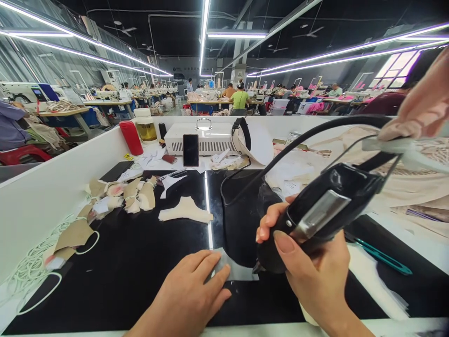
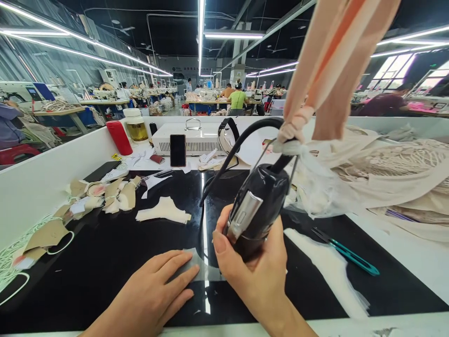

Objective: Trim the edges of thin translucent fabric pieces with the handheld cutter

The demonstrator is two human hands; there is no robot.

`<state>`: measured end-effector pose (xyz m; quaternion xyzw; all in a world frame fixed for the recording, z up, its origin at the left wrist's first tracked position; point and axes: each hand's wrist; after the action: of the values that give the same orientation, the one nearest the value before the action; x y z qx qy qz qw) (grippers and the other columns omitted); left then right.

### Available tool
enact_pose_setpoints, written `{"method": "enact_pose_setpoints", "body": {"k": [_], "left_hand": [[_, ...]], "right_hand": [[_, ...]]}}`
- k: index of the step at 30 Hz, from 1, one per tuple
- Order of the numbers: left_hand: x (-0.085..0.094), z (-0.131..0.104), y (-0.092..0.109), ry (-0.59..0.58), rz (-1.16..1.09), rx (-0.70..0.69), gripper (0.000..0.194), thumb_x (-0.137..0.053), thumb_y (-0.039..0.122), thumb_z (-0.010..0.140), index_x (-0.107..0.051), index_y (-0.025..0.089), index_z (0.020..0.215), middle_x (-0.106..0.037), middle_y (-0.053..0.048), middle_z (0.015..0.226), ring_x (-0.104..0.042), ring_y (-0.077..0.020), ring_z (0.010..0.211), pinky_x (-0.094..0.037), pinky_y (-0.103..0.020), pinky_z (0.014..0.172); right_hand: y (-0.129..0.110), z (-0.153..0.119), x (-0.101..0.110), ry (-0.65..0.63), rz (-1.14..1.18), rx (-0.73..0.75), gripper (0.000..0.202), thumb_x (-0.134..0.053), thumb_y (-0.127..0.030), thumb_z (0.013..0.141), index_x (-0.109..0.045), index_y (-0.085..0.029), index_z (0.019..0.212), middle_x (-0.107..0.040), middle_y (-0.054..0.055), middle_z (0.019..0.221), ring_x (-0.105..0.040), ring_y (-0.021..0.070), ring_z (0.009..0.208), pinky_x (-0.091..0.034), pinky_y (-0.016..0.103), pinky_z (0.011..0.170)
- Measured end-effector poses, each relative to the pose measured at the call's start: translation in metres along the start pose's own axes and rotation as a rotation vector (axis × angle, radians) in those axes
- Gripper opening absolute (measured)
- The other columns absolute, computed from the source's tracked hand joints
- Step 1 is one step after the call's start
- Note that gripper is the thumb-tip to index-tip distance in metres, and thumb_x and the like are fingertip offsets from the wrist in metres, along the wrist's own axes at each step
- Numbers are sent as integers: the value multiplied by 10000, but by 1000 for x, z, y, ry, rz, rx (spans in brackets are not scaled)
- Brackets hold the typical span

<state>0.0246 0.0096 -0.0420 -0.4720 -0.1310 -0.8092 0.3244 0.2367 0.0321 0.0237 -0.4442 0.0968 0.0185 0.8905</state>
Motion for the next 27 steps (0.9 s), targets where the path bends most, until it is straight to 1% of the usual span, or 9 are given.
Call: {"method": "enact_pose_setpoints", "body": {"k": [2, 5, 9, 11, 14, 16, 19, 23, 27], "left_hand": [[1, 0, 0, 3, -8, 2, 397, -347, 338, 1149, -701, 175, 1227, -737, -79, 1224, -705, -216, 1119, -617, -348, 904], [3, 0, 0, 10, -11, 5, 362, -386, 340, 1142, -698, 182, 1232, -732, -77, 1223, -696, -212, 1124, -609, -336, 910], [5, 0, -2, 8, 2, 6, 368, -375, 348, 1146, -701, 195, 1225, -734, -55, 1237, -700, -206, 1102, -604, -332, 897], [7, 2, -2, 22, 13, 7, 362, -379, 339, 1147, -703, 194, 1214, -731, -37, 1262, -688, -206, 1141, -580, -351, 970], [9, 6, 0, 72, 1, 2, 317, -426, 321, 1138, -699, 179, 1213, -719, -18, 1297, -651, -198, 1221, -474, -376, 1142], [9, 11, 4, 64, -57, -8, 329, -412, 326, 1141, -690, 164, 1211, -724, -19, 1256, -648, -184, 1201, -445, -362, 1166], [5, 21, 11, 11, -152, -38, 363, -394, 364, 1141, -675, 143, 1204, -726, -36, 1132, -663, -189, 1083, -516, -343, 1065], [-7, 30, 19, -13, -164, -68, 357, -472, 393, 1110, -654, 115, 1240, -702, -46, 1004, -652, -218, 937, -579, -345, 872], [-15, 28, 21, -2, -168, -58, 375, -463, 402, 1111, -650, 105, 1242, -693, -46, 991, -647, -222, 908, -577, -343, 822]], "right_hand": [[0, 0, 0, 7, -12, 1, 227, -801, -313, 949, -600, -290, 1050, -654, -17, 910, -655, 151, 708, -608, 299, 644], [2, 0, 2, 20, -35, 0, 237, -800, -315, 948, -598, -291, 1070, -664, -13, 925, -655, 150, 700, -601, 289, 625], [3, -2, 3, 28, -37, -10, 245, -795, -311, 947, -596, -296, 1090, -667, -12, 934, -657, 147, 689, -597, 280, 608], [3, -1, 1, 29, -35, -20, 267, -796, -292, 940, -591, -300, 1112, -670, -13, 938, -661, 146, 688, -599, 273, 606], [-1, 1, -3, 38, -24, -17, 301, -795, -260, 925, -586, -302, 1137, -685, -17, 917, -661, 138, 648, -597, 251, 575], [-4, 2, -5, 43, -14, 2, 297, -793, -232, 909, -595, -298, 1119, -695, -24, 881, -666, 135, 627, -603, 240, 570], [-7, 3, -6, 55, -20, 1, 317, -796, -195, 880, -604, -295, 1111, -706, -29, 861, -682, 135, 628, -616, 229, 583], [-6, 1, -4, 42, -33, -4, 351, -779, -168, 880, -596, -313, 1143, -717, -44, 880, -695, 120, 653, -627, 208, 636], [-3, 0, -1, 29, -56, -15, 375, -782, -198, 900, -588, -337, 1189, -722, -49, 911, -699, 115, 681, -628, 203, 670]]}}
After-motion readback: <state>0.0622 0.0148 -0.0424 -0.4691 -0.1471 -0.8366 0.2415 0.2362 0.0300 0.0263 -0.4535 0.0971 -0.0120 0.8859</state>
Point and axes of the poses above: each hand's wrist, its own z-axis towards the middle knuckle, its own x-axis out of the back of the hand, y = z × x
